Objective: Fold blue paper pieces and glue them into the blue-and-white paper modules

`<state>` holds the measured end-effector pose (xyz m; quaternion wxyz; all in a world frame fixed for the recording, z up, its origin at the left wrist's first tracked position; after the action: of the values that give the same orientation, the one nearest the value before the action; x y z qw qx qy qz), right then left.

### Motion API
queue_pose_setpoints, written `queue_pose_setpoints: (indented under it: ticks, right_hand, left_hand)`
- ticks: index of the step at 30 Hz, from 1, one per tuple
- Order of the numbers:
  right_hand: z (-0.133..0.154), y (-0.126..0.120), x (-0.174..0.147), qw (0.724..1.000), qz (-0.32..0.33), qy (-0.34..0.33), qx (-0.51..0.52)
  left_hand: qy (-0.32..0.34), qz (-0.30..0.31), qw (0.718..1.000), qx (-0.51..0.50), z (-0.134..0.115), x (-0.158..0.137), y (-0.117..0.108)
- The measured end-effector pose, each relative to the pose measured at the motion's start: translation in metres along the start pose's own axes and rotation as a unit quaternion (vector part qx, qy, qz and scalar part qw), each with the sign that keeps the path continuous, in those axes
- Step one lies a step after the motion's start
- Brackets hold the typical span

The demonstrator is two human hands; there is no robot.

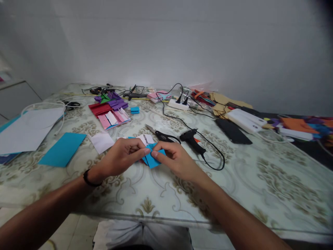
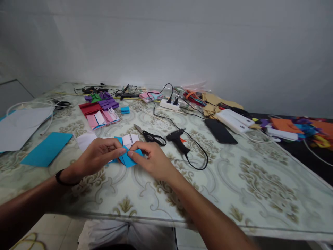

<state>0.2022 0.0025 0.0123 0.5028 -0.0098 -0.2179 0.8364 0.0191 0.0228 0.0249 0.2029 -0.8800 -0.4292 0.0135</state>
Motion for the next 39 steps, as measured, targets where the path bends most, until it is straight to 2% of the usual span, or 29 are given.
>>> queue_pose_setpoints:
  ticks: [5, 13, 18, 23, 28, 33, 39]
  right_hand:
    - [0.003, -0.003, 0.000, 0.999, -0.010, -0.013, 0.028]
    - [0.000, 0.000, 0.000, 1.000, 0.004, 0.005, 0.016]
    - [-0.002, -0.002, 0.001, 0.998, -0.008, 0.019, 0.052]
    - [-0.002, -0.001, 0.001, 0.999, -0.003, 0.018, 0.027]
    - [-0.002, 0.000, 0.002, 0.999, -0.017, 0.000, 0.034]
    - [-0.001, -0.002, 0.000, 1.000, -0.015, -0.002, 0.013]
    - [0.002, -0.011, 0.001, 0.999, -0.023, 0.010, 0.027]
  left_hand:
    - [0.009, 0.023, 0.998, -0.060, -0.003, 0.001, -0.001]
    - [0.023, 0.012, 0.999, 0.034, -0.004, 0.000, 0.002]
    - [0.024, -0.025, 0.998, 0.061, -0.001, 0.000, -0.002]
    - [0.013, 0.004, 0.992, 0.124, 0.000, 0.001, 0.001]
    - [0.044, 0.022, 0.989, 0.136, -0.005, 0.000, 0.003]
    - [0.065, 0.018, 0.989, 0.131, -0.008, 0.000, 0.003]
    - [0.048, -0.009, 0.997, 0.066, -0.009, 0.002, -0.006]
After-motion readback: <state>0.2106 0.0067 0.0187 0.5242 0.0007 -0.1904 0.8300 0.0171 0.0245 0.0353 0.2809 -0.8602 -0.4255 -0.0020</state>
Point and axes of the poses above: each hand's wrist, its own x-axis towards the middle knuckle, its own y-axis out of the palm, z = x × y, the point moved 4 cm from there along x, towards the middle knuckle, and after that the axes turned 6 degrees about z, right-handed, at the moved point
